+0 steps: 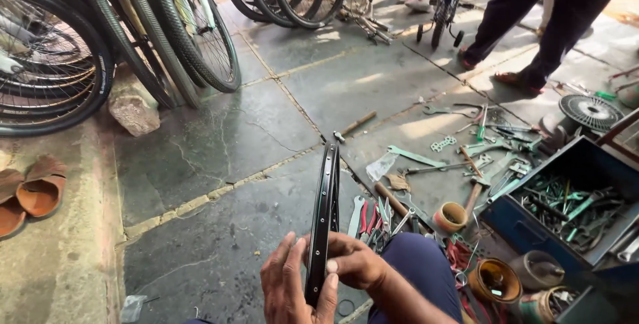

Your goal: Inspecting and repairing a bicycle wheel rim by hand.

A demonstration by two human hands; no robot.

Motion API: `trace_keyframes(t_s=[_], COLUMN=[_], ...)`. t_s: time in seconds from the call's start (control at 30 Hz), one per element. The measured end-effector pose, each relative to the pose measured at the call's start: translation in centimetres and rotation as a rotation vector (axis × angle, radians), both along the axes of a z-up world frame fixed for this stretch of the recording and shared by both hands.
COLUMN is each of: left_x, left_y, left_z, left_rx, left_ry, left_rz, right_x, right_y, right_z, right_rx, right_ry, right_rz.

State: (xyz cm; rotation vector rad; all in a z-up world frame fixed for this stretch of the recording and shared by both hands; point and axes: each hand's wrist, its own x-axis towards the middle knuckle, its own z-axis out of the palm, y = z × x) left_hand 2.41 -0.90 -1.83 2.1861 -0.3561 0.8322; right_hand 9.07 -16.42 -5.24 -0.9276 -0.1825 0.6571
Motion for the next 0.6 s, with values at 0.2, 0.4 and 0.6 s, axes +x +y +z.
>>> trace_keyframes(t_s=[0.2,0.4,0.6], left_x=[0.5,0.4,0.6], left_y=[-0.1,0.3,-1.5], left_z=[-0.2,-2.1,-3.4], left_rx=[0.006,-0.03,-0.057], left_ry=[-0.087,-0.048,-0.125], left_rz=[-0.066,-0.011,0.017], right_x=[-1.7,-1.3,-0.3], right_y=[2.3,-1.2,1.1], right_z=[-6.3,-1.6,-11.4], right_rx=[0.098,0.204,0.124], right_ry=[-0.384,-0.201,-0.311], right_rz=[-0.6,-0.096,-0.488])
